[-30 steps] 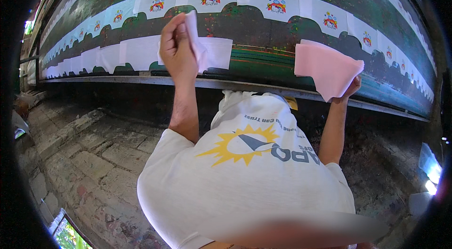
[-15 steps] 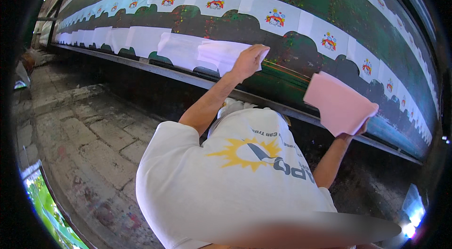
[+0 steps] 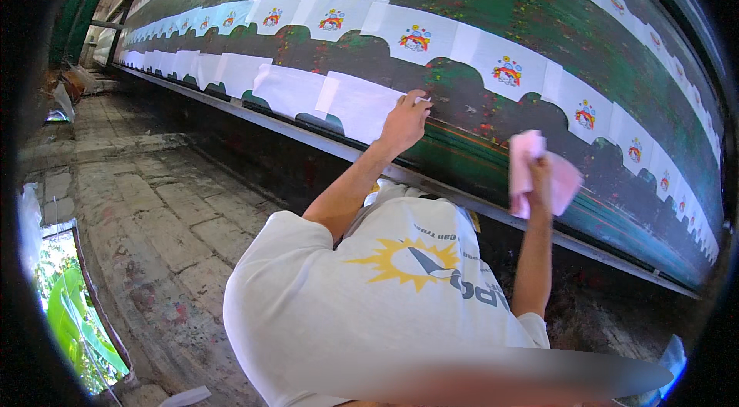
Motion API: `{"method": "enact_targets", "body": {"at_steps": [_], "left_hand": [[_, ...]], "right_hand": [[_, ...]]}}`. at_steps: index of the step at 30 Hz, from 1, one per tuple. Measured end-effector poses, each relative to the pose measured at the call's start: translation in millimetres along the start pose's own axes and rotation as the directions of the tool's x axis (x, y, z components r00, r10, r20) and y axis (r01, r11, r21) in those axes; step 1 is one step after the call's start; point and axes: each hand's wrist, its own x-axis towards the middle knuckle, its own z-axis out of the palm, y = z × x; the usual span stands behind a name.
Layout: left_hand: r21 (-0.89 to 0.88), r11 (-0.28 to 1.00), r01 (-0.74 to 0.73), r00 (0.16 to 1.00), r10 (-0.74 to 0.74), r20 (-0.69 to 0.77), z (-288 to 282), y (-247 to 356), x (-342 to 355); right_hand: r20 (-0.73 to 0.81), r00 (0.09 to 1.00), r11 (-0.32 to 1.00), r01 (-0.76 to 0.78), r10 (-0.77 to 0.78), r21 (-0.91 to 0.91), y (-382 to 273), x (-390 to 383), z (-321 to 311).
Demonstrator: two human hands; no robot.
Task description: The person applies a series of white stickers with cartoon characters onto a green painted surface. They peel each sticker from its backing and smooth it down with a pink cloth, working sequentially along a horizontal line.
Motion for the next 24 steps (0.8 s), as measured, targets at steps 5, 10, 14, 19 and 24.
{"method": "enact_targets", "body": {"at_steps": [5, 10, 14, 19, 24], "left_hand": [[-0.369, 0.857, 0.361, 0.896, -0.208, 0.393, 50, 60, -6], [-0.528, 0.795, 0.298, 0.92, -0.092, 0.381, 88, 120, -17], [-0.504, 0.738, 0.449, 0.87, -0.233, 0.434, 93, 126, -19], [-0.59, 0.617, 0.521, 0.842, -0.258, 0.474, 92, 117, -27], [-0.707, 0.512, 0.488, 0.873, -0.267, 0.409, 97, 110, -40]], "right_hand": [[0.306, 0.934, 0.832, 0.316, -0.187, -0.457, 21, 3, 45], [0.362, 0.918, 0.873, 0.303, -0.161, -0.381, 8, 4, 27], [0.345, 0.925, 0.901, 0.278, -0.158, -0.334, 24, 10, 17], [0.362, 0.908, 0.95, 0.278, -0.211, -0.143, 29, 7, 23], [0.36, 0.908, 0.876, 0.342, -0.214, -0.34, 12, -2, 34]]}}
